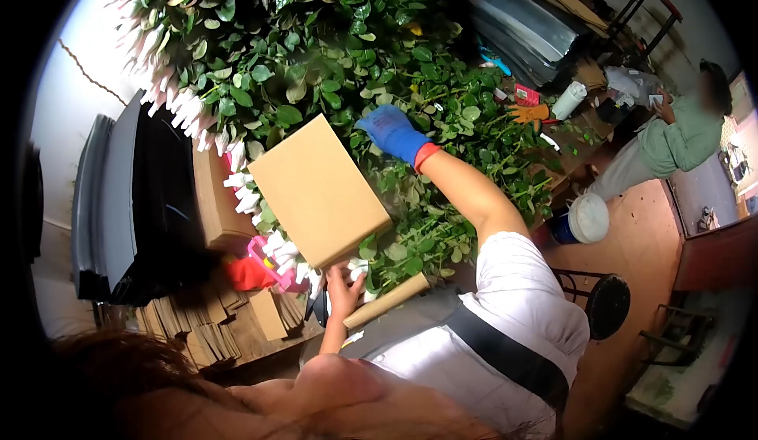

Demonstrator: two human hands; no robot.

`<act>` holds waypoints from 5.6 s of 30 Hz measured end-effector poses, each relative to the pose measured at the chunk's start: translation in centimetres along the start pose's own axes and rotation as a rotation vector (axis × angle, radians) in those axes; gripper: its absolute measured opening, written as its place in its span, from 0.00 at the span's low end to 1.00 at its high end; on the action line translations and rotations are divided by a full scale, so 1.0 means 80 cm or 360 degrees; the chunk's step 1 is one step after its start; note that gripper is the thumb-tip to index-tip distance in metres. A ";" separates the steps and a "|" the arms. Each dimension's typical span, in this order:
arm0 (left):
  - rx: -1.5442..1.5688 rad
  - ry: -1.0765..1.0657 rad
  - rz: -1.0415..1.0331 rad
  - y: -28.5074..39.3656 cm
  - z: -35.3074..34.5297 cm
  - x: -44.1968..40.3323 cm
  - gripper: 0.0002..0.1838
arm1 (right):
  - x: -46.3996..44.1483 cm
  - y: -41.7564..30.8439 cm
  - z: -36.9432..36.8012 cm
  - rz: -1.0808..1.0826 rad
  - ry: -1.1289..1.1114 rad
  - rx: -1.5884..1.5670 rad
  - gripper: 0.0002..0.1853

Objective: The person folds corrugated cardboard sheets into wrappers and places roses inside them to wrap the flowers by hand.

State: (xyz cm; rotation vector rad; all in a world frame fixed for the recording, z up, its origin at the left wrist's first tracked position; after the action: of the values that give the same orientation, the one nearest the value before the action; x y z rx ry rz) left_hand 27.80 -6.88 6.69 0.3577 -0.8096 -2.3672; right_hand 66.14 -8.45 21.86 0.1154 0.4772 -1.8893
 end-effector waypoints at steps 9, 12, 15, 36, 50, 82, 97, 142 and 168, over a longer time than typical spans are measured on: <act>0.0039 -0.0011 0.0047 -0.005 -0.003 0.000 0.31 | -0.099 -0.034 0.196 0.0688 0.0608 0.0156 0.25; 0.0004 0.0054 -0.0021 0.001 0.004 -0.001 0.32 | -0.120 -0.027 0.148 0.0190 0.0303 0.0684 0.15; -0.0021 0.0020 0.0058 -0.013 -0.011 0.001 0.31 | -0.075 -0.036 0.070 -0.0203 -0.0658 0.0171 0.11; 0.0095 -0.0099 0.0186 -0.037 -0.027 -0.004 0.36 | 0.244 0.105 0.197 -0.0277 0.0783 -0.0580 0.20; 0.0023 -0.0049 0.0192 -0.035 -0.022 -0.004 0.33 | 0.291 -0.081 0.302 0.0207 0.0781 -0.0486 0.23; 0.0253 -0.0145 0.0236 -0.051 -0.034 -0.003 0.30 | 0.210 -0.264 -0.103 0.0258 -0.1275 -0.0219 0.18; 0.0103 0.0147 0.0389 -0.009 0.019 0.001 0.14 | 0.208 -0.173 -0.178 -0.0230 -0.1041 -0.0072 0.22; 0.0271 0.0345 0.0693 -0.061 -0.029 -0.009 0.20 | 0.211 -0.191 -0.164 -0.0156 -0.1080 -0.0231 0.22; 0.0568 -0.0049 0.0486 -0.085 0.035 0.072 0.09 | 0.206 -0.191 -0.168 -0.0171 -0.1297 -0.0307 0.23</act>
State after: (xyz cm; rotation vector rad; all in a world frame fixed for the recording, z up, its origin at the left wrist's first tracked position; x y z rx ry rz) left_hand 19.02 -4.91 4.27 0.3157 -1.2133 -1.9488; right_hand 44.10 -13.40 8.69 -0.7925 0.0964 -1.7982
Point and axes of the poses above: each hand's wrist, its own x-axis away from the middle knuckle, its own z-axis out of the back of the hand, y = z × x, the point moved 5 cm from there along -x, towards the middle knuckle, and after that the axes turned 14 degrees about -x, right-handed, at the moved point
